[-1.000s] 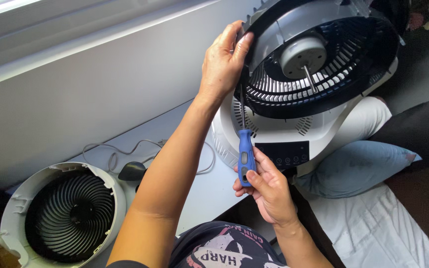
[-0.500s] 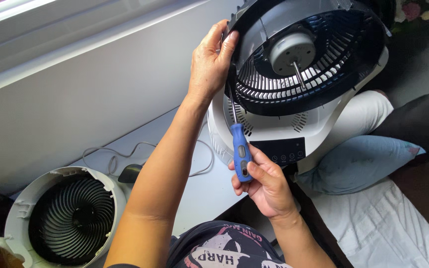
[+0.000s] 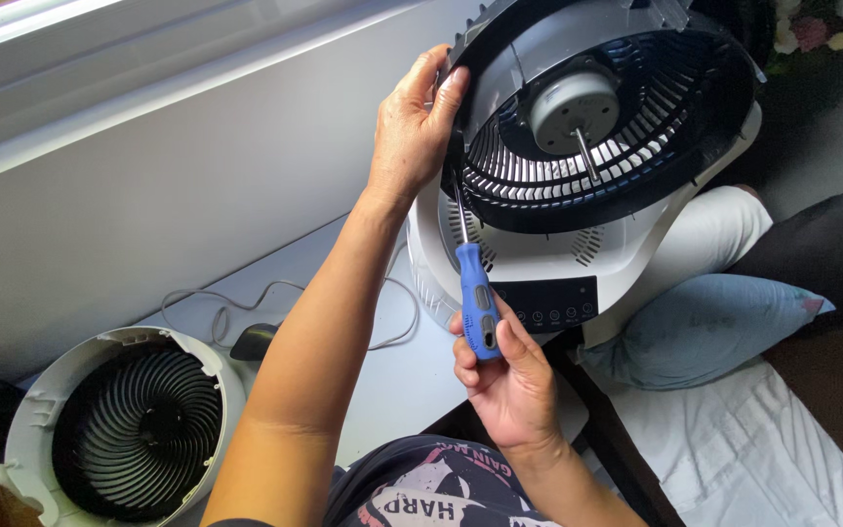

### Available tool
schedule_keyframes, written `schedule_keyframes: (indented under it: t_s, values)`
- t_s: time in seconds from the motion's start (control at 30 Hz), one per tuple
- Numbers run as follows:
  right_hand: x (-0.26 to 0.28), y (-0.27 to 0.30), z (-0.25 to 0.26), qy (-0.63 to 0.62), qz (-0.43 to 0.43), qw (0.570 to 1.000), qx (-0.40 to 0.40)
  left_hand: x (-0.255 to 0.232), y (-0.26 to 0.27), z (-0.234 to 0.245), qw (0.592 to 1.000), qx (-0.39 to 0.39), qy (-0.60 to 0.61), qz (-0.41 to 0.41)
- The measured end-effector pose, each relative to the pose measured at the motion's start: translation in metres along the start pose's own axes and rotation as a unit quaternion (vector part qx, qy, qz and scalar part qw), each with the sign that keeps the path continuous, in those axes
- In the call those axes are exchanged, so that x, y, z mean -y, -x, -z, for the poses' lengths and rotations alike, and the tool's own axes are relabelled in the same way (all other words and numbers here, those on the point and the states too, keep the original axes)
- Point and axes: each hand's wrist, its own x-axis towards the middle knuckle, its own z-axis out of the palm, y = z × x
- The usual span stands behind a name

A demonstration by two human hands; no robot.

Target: The person disassembles a white air circulator fan by removing the front grille and fan blade. They then use a blue screwdriver to loosen screws on the fan housing.

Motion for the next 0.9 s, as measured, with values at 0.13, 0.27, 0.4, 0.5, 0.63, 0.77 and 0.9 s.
schedule_keyframes:
  t_s: [0.13,0.27,0.4,0.5,0.63,0.77,0.9]
  values:
    - [0.005,0.001,0.005,-0.005,-0.012,1.0,-0.01,0.001,0.0,-0.001,1.0,0.003,0.012,-0.004]
    - [0.005,0.001,0.003,-0.033,-0.029,0.999,-0.005,-0.004,0.001,0.0,0.999,0.011,0.014,0.03]
    - [0.01,-0.002,-0.002,0.02,-0.035,0.999,-0.035,-0.002,0.001,0.001,0.999,0.014,0.036,0.004]
    - [0.022,-0.008,-0.005,0.084,-0.001,0.996,-0.018,-0.003,-0.001,0.0,0.999,0.012,0.034,-0.009]
    - [0.025,-0.007,-0.01,0.194,0.025,0.979,-0.064,-0.002,0.002,0.001,1.0,0.01,0.0,0.014]
    - [0.007,-0.008,-0.017,0.54,0.241,0.806,-0.037,-0.001,0.0,0.0,0.999,0.002,-0.027,-0.03]
    - [-0.005,-0.007,-0.019,0.727,0.336,0.597,-0.049,-0.005,0.0,0.0,1.0,0.018,0.019,0.011]
